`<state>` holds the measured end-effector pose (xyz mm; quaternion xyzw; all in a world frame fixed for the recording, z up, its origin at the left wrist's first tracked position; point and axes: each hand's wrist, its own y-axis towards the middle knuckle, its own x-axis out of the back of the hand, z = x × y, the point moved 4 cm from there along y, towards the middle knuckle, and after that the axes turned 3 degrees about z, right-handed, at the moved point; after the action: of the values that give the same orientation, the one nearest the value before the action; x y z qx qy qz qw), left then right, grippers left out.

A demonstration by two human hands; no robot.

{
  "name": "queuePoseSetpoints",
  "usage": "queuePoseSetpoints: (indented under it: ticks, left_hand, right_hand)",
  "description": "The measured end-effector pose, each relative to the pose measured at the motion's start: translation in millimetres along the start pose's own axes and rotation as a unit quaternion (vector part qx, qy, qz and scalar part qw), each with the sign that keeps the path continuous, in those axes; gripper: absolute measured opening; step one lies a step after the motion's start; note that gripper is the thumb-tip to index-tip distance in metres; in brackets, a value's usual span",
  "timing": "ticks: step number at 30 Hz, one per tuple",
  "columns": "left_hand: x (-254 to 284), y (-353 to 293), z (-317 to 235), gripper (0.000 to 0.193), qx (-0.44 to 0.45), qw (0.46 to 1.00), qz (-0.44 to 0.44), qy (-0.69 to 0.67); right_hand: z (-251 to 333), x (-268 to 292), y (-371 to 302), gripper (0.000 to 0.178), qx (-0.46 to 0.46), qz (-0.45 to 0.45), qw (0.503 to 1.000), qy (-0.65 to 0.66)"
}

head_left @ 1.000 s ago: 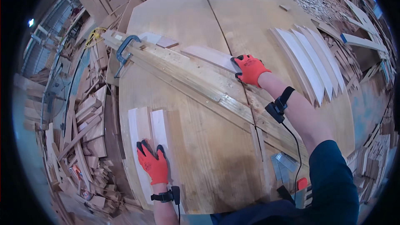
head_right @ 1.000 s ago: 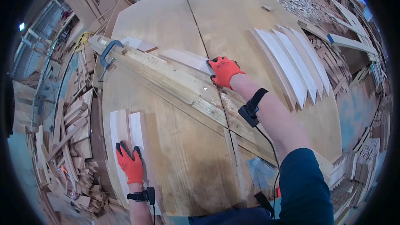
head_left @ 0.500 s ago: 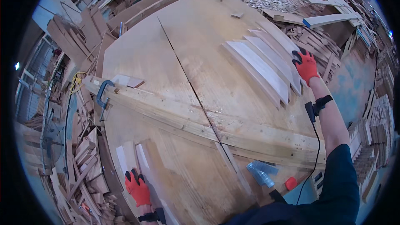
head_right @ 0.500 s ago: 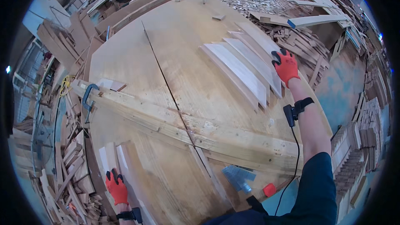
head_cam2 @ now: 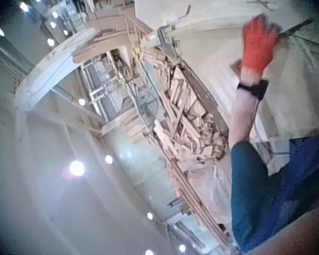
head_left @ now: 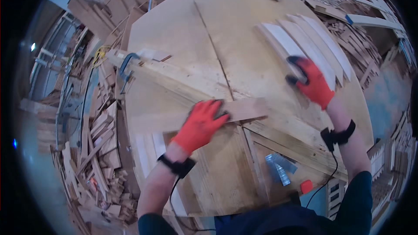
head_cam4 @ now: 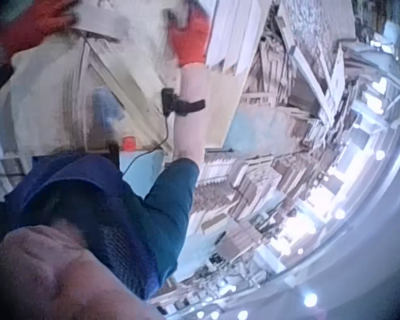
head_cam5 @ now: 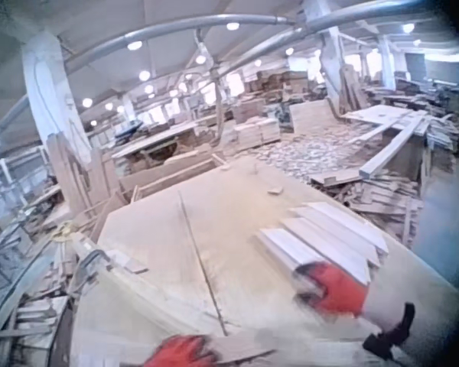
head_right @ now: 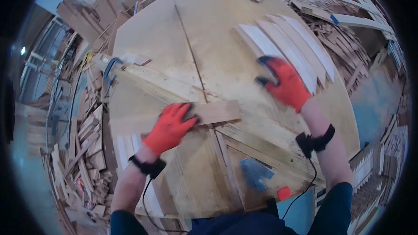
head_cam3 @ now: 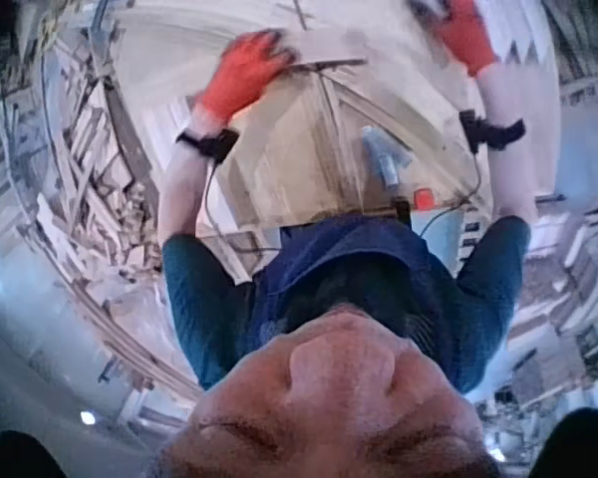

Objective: The person uses a circular saw to cut thin wooden planks on a workbench. They guide the wood through the saw blade, then move the cut pieces to a stack on the right side of the table. The process is repeated for multiple planks.

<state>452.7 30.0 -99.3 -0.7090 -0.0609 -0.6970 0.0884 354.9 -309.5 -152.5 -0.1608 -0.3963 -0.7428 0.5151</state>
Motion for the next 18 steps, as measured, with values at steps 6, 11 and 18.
queuePoseSetpoints:
  ticks: [6, 11, 18]
  left_hand:
    - [-25.8, 94.1, -21.9, 0.045, -0.126, 0.991, -0.033, 0.002]
    - [-41.5, 61.2, 17.0, 0.055, 0.079, 0.971, -0.189, -0.12]
    - [-101.8, -85.9, 120.6, 0.062, 0.412, 0.889, -0.199, 0.01]
  right_hand:
    - [68.2, -84.3, -15.4, 0.085, -0.071, 0.173, 0.977, -0.106]
    - [13.9, -87.2, -33.8, 0.066, -0.119, 0.125, 0.973, -0.153]
    - [-30.5, -86.3, -65.0, 0.058, -0.14, 0.193, 0.94, -0.244]
